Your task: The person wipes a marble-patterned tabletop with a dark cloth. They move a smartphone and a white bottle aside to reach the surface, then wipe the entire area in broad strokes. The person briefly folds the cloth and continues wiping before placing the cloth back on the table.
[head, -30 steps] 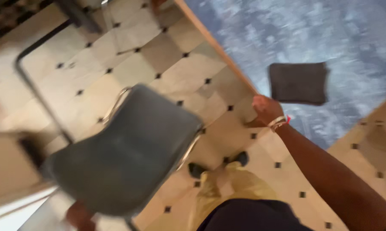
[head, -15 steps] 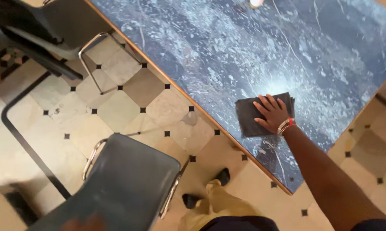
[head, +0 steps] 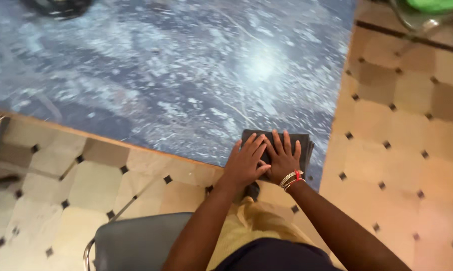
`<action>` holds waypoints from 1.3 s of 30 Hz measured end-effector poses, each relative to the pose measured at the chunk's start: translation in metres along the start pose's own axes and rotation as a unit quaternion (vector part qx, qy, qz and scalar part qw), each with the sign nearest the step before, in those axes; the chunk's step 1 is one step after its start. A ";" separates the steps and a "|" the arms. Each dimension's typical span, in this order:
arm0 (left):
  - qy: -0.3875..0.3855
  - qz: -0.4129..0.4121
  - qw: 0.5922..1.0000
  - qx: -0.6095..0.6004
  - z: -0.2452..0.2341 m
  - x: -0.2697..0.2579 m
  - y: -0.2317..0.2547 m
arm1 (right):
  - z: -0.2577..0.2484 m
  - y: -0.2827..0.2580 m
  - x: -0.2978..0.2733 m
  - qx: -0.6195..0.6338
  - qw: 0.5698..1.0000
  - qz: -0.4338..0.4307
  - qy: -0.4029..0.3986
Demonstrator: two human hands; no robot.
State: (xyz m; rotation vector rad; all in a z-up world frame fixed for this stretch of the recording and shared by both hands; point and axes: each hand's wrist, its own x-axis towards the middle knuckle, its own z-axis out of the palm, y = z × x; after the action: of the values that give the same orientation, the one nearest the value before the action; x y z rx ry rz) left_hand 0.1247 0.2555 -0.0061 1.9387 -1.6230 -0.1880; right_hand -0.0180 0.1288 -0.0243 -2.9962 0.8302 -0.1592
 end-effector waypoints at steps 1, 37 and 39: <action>-0.008 0.019 1.000 0.012 0.004 0.003 0.001 | 0.001 0.006 -0.007 0.002 1.000 0.000 -0.005; -0.146 0.022 0.979 0.139 0.013 -0.013 0.010 | -0.026 0.037 -0.052 0.025 0.998 -0.055 -0.014; -0.170 0.003 0.977 0.132 0.013 -0.007 0.010 | -0.026 0.038 -0.049 0.018 0.998 -0.060 -0.006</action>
State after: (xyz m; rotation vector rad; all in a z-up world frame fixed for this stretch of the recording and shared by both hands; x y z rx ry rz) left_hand 0.1080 0.2571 -0.0129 2.1933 -1.9569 -0.3335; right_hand -0.0822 0.1219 -0.0045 -3.0108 0.6385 -0.1573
